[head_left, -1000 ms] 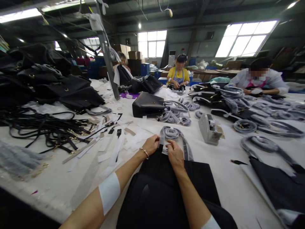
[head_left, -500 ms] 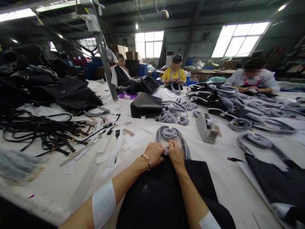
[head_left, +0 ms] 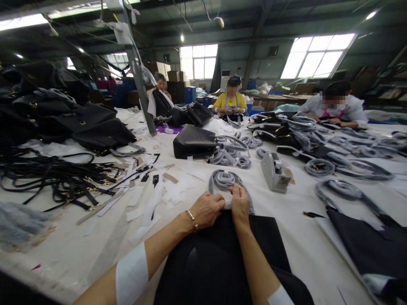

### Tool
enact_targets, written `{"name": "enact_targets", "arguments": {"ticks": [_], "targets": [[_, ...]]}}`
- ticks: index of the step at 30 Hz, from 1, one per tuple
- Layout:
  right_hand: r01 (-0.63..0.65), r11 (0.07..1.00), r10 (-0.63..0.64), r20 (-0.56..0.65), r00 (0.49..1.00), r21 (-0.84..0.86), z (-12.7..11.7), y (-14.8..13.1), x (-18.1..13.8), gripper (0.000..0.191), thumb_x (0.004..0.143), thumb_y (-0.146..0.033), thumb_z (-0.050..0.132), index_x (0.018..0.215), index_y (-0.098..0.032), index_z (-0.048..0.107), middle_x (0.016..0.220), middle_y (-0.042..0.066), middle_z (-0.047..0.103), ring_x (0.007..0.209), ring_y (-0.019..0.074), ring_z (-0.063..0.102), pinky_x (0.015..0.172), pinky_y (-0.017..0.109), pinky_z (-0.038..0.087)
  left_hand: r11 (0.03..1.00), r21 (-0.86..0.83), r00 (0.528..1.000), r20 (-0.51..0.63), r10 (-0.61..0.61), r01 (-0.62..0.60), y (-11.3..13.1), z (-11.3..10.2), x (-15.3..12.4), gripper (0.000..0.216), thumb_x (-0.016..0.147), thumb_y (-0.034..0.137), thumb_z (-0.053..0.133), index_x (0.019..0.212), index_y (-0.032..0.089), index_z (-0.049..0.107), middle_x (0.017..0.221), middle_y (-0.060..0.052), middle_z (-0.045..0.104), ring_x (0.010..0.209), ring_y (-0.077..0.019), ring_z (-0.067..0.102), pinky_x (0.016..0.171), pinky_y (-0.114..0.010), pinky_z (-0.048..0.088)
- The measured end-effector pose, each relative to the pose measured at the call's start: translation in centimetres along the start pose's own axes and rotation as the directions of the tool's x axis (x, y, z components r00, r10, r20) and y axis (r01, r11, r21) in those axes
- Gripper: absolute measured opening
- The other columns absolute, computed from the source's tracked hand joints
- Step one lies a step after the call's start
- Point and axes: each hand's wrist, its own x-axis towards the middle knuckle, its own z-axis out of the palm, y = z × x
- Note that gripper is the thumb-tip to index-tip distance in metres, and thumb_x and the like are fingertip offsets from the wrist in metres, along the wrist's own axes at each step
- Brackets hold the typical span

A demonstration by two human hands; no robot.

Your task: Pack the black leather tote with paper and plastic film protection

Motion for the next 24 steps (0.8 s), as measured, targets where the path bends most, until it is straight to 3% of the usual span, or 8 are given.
{"name": "enact_targets", "arguments": {"ticks": [5, 8, 10, 12, 17, 20, 24], "targets": [[-0.026, 0.981, 0.039, -0.064, 0.997, 0.191, 0.1, 0.4, 0.2, 0.044, 0.083, -0.050, 0.044, 0.105, -0.017, 0.063, 0.088, 0.007, 0.071, 0.089, 0.0231, 0.064, 0.082, 0.034, 0.047, 0.996, -0.036, 0.996, 0.049, -0.076, 0.078, 0.0, -0.2, 0.1, 0.010, 0.089, 0.028, 0.050, 0.092, 0.019, 0.052, 0.093, -0.004, 0.065, 0.090, -0.0201, 0.062, 0.083, -0.033, 0.041], [-0.032, 0.984, 0.034, -0.009, 0.999, 0.177, 0.2, 0.5, 0.1, 0.043, 0.083, -0.051, 0.044, 0.102, -0.018, 0.065, 0.083, 0.006, 0.070, 0.082, 0.0221, 0.065, 0.077, 0.034, 0.048, 0.971, -0.129, 0.965, 0.195, -0.175, 0.202, -0.9, 0.1, 1.1, 0.027, 0.088, 0.045, 0.050, 0.101, 0.021, 0.056, 0.090, -0.003, 0.069, 0.086, -0.0216, 0.064, 0.080, -0.032, 0.043], [-0.028, 0.988, 0.022, 0.042, 0.999, 0.153, 0.3, 0.4, -0.1, 0.042, 0.083, -0.051, 0.045, 0.098, -0.018, 0.066, 0.079, 0.005, 0.070, 0.077, 0.0214, 0.065, 0.073, 0.033, 0.049, 0.956, -0.169, 0.929, 0.327, -0.175, 0.240, -1.6, 0.2, 2.0, 0.049, 0.080, 0.063, 0.052, 0.106, 0.023, 0.060, 0.092, -0.005, 0.070, 0.086, -0.0238, 0.065, 0.076, -0.032, 0.044], [-0.023, 0.991, 0.012, 0.080, 0.997, 0.134, 0.3, 0.0, -0.3, 0.039, 0.080, -0.050, 0.048, 0.093, -0.018, 0.066, 0.076, 0.005, 0.069, 0.073, 0.0208, 0.065, 0.070, 0.032, 0.049, 0.961, -0.172, 0.907, 0.399, -0.134, 0.218, -2.0, 0.2, 2.9, 0.056, 0.072, 0.070, 0.056, 0.101, 0.023, 0.064, 0.091, -0.006, 0.070, 0.086, -0.0251, 0.065, 0.072, -0.031, 0.044], [-0.052, 0.983, 0.033, 0.108, 0.994, 0.175, 0.1, -1.0, -0.6, 0.036, 0.077, -0.048, 0.052, 0.089, -0.017, 0.065, 0.072, 0.004, 0.067, 0.066, 0.0202, 0.065, 0.065, 0.031, 0.051, 0.963, -0.247, 0.901, 0.433, 0.013, 0.105, -2.5, -0.3, 4.7, 0.031, 0.072, 0.052, 0.066, 0.080, 0.021, 0.067, 0.074, -0.002, 0.065, 0.073, -0.0196, 0.061, 0.061, -0.026, 0.041], [-0.078, 0.971, 0.053, 0.111, 0.992, 0.227, 0.2, -1.0, -0.5, 0.035, 0.076, -0.048, 0.054, 0.089, -0.017, 0.064, 0.072, 0.004, 0.067, 0.065, 0.0198, 0.065, 0.064, 0.031, 0.052, 0.913, -0.376, 0.859, 0.509, 0.061, 0.158, -3.5, -0.4, 5.4, 0.024, 0.071, 0.041, 0.070, 0.069, 0.018, 0.061, 0.061, 0.002, 0.056, 0.064, -0.0150, 0.054, 0.057, -0.025, 0.038], [-0.080, 0.961, 0.052, 0.110, 0.993, 0.265, 0.3, -0.6, -0.4, 0.035, 0.076, -0.048, 0.057, 0.088, -0.017, 0.064, 0.072, 0.004, 0.067, 0.065, 0.0199, 0.064, 0.062, 0.030, 0.052, 0.746, -0.600, 0.823, 0.554, 0.128, 0.288, -5.3, -0.2, 5.9, 0.014, 0.076, 0.030, 0.062, 0.071, 0.017, 0.058, 0.063, 0.005, 0.053, 0.062, -0.0105, 0.050, 0.059, -0.022, 0.038]]}}
